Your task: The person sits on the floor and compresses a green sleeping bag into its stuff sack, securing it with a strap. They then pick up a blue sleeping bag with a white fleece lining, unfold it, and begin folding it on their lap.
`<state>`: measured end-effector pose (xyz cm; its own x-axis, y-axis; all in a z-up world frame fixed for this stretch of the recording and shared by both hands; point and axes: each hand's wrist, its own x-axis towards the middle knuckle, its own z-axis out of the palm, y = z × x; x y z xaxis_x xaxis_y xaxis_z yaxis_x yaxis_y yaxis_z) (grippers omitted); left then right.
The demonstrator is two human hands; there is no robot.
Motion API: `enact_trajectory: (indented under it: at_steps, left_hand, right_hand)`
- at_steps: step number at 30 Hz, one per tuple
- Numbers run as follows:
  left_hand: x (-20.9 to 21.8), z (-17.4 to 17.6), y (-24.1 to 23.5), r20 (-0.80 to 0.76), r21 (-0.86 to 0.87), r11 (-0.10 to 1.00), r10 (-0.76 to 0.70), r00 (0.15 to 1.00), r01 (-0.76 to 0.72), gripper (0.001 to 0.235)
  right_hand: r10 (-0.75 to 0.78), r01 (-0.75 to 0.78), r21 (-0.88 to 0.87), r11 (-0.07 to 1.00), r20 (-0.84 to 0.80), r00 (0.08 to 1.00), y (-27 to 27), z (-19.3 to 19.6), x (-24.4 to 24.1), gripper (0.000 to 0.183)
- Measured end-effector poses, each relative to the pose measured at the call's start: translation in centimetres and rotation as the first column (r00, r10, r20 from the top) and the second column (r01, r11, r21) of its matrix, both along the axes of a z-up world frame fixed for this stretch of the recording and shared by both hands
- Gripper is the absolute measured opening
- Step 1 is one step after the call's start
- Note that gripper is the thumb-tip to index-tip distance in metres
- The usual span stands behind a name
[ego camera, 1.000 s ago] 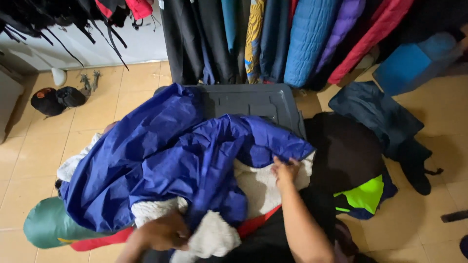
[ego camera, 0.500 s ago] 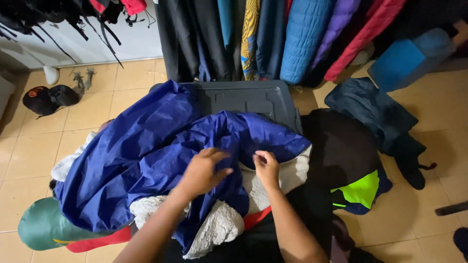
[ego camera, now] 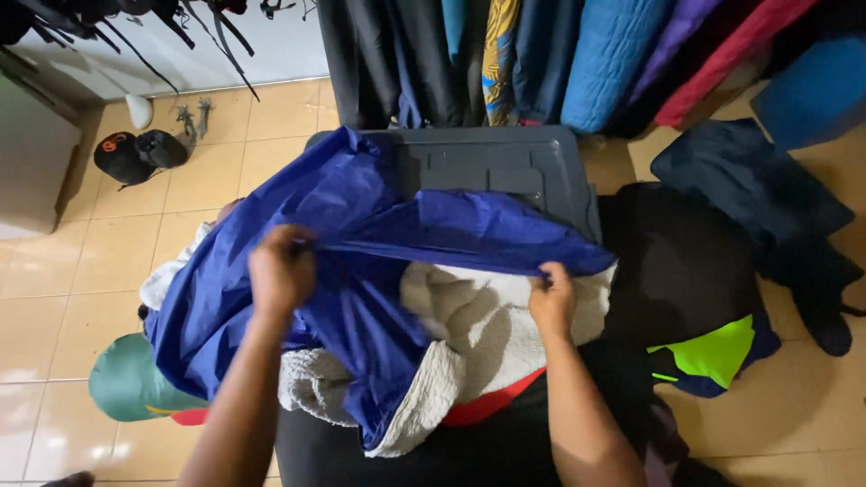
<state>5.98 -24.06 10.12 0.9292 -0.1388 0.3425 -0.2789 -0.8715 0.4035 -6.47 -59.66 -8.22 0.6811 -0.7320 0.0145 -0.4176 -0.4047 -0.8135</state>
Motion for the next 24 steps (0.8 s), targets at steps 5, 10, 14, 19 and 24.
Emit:
enact_trajectory:
  at_steps: [5,10,14,19,24]
  left_hand:
    - [1.2,2.3,2.3,0.024,-0.192,0.978,0.085,0.996,-0.079,0.022]
    - [3.0,2.1,-0.8,0.057,-0.202,0.971,0.143,0.988,-0.129,0.019]
    - [0.4,1.9,-5.3,0.335,0.135,0.990,-0.083,0.938,0.039,0.042]
    - [-10.2,-2.3,-7.9,-0.184,-0.115,0.790,-0.612,0.769,0.602,0.044]
    - [-15.9,-9.7,-4.0,-0.581,0.046,0.542,-0.668,0.464,0.839,0.069]
  right_hand:
    - [0.144,0.055,-0.378,0.924,0.479,0.866,-1.5,8.9,2.0,0.028]
    - [0.270,0.014,-0.476,0.880,0.523,0.808,-5.6,15.5,6.3,0.023]
    - [0.336,-0.245,-0.323,0.914,0.266,0.904,-5.6,18.8,7.7,0.066]
    - [0.519,-0.522,0.000,0.853,0.117,0.847,0.4,10.8,4.2,0.014]
    - [0.788,-0.695,0.379,0.611,-0.213,0.577,8.0,5.0,-5.0,0.064]
